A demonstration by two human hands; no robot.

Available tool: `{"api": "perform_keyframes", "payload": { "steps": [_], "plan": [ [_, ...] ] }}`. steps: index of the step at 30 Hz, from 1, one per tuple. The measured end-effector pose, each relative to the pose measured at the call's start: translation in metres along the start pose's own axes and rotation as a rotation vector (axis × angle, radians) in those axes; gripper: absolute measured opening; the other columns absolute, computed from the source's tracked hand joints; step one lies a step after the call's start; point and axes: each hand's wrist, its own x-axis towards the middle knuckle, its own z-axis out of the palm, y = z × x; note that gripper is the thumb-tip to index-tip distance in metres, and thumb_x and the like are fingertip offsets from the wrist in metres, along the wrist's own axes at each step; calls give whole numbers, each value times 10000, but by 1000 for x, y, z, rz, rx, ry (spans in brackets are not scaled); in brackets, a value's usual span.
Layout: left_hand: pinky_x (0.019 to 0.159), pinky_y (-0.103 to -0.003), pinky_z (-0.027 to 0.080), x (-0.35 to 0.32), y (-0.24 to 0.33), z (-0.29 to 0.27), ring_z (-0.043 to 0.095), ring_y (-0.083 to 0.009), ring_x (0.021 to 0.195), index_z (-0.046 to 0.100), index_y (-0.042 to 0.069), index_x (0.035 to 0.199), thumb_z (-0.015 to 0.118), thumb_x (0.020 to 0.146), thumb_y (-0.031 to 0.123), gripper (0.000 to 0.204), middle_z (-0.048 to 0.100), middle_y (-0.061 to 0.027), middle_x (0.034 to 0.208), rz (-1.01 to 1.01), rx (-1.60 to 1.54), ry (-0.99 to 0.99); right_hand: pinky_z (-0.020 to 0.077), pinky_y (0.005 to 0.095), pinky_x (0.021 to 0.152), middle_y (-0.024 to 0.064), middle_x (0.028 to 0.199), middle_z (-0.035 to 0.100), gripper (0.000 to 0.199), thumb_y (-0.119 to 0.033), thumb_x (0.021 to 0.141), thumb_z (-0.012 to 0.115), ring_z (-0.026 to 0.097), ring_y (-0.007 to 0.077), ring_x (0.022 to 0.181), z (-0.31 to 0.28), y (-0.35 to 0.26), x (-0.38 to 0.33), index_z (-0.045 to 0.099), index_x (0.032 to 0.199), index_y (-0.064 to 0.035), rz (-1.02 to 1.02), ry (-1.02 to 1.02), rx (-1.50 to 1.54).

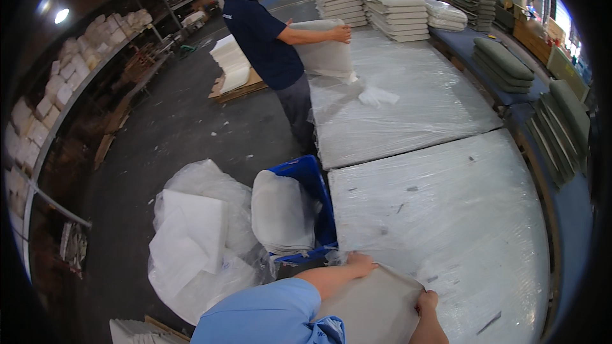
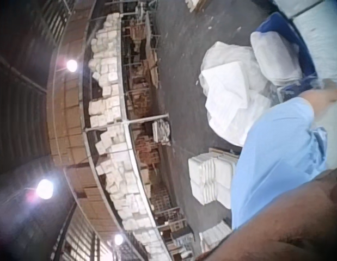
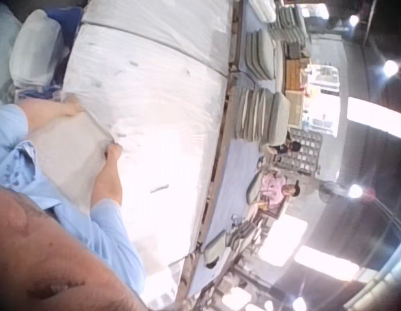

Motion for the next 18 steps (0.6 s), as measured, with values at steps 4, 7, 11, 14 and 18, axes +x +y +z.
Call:
{"api": "perform_keyframes", "payload": {
  "steps": [4, 7, 11, 14, 18],
  "plan": [
    [1123, -543, 382, 6, 9, 10, 609, -387, 1256, 769, 114, 1199, 497, 1071, 486, 478, 730, -173, 1233, -14, 49, 100, 531, 534, 872, 281, 1018, 726, 388, -315, 1013, 626, 691, 470, 976, 36, 34, 28, 722, 1023, 61, -204, 282, -97],
    [1066, -540, 417, 15, 4, 33, 611, -387, 1236, 777, 110, 1147, 501, 1070, 419, 422, 737, -159, 1195, 80, 107, 199, 519, 531, 904, 278, 1048, 726, 378, -317, 1023, 613, 678, 464, 1012, 41, 34, 26, 730, 1035, 42, -178, 328, -54],
    [945, -538, 474, 37, -9, 43, 692, -377, 1059, 800, 157, 1054, 510, 1055, 345, 346, 767, -117, 1067, 156, 147, 160, 505, 561, 839, 296, 955, 716, 394, -328, 1004, 600, 671, 490, 924, 53, 33, 35, 708, 932, 44, -165, 387, 11],
    [930, -531, 459, 36, -1, 44, 700, -392, 1006, 807, 140, 999, 522, 1047, 367, 368, 769, -148, 995, 132, 147, 170, 491, 558, 822, 285, 918, 698, 422, -369, 999, 605, 649, 498, 900, 42, 25, 29, 684, 887, 31, -135, 382, 84],
    [945, -529, 465, 40, 1, 40, 698, -402, 989, 810, 156, 1001, 558, 1022, 441, 381, 768, -166, 972, 157, 122, 237, 508, 532, 803, 262, 894, 707, 407, -367, 996, 618, 656, 474, 866, 25, 23, 32, 685, 912, 26, -174, 347, 61]
  ]
}}
